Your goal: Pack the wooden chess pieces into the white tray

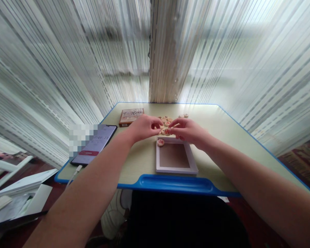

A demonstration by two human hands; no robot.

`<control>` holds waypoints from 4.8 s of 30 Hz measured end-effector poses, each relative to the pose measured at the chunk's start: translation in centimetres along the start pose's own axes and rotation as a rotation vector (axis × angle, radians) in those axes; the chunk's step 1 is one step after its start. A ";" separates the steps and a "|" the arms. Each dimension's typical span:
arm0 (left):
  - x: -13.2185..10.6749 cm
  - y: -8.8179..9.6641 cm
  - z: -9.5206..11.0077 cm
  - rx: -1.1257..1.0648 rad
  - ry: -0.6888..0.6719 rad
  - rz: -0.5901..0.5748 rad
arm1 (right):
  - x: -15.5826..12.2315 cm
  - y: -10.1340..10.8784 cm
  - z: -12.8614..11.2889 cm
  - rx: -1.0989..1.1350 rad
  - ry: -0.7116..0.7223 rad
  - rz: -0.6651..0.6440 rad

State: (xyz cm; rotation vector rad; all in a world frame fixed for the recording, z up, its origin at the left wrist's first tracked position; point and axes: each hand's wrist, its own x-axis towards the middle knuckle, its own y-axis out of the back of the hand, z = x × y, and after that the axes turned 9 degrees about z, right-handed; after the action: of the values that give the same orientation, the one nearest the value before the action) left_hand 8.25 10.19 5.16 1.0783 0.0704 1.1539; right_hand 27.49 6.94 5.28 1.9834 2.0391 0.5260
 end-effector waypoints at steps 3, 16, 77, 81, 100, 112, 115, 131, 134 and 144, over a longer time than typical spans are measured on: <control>0.1 1.0 -0.4 0.065 0.080 -0.094 | -0.5 -0.5 0.1 -0.141 0.137 -0.045; 0.2 1.1 -0.5 0.059 0.193 -0.366 | -1.6 -1.7 -0.1 -0.676 0.499 -0.016; 0.1 0.6 0.3 -0.041 0.400 -0.424 | -1.3 -2.3 0.6 -0.733 0.425 -0.022; 0.0 0.6 0.3 -0.059 0.404 -0.435 | -1.5 -2.3 0.5 -0.715 0.433 -0.028; 0.0 0.3 0.1 -0.088 0.387 -0.434 | -1.7 -2.4 0.4 -0.634 0.488 -0.016; 0.0 0.3 0.1 -0.073 0.406 -0.408 | -2.0 -2.0 0.1 -0.551 0.488 0.015; -0.1 0.0 0.0 -0.077 0.404 -0.378 | -1.5 -0.1 -0.5 -0.414 0.540 0.237; -0.3 -1.4 0.1 -0.211 0.429 -0.406 | 1.1 6.3 0.6 -0.850 0.095 0.103; -0.3 -1.5 0.3 -0.218 0.452 -0.402 | 1.3 6.3 2.6 -0.873 0.140 0.218; -0.2 -2.1 0.3 -0.242 0.502 -0.376 | 1.7 5.9 4.5 -0.864 0.114 0.169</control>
State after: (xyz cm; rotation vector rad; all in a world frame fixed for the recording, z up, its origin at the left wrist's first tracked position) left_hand 9.80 9.85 3.75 0.5138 0.4942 1.0324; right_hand 34.62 9.09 3.86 1.5850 1.3190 1.3074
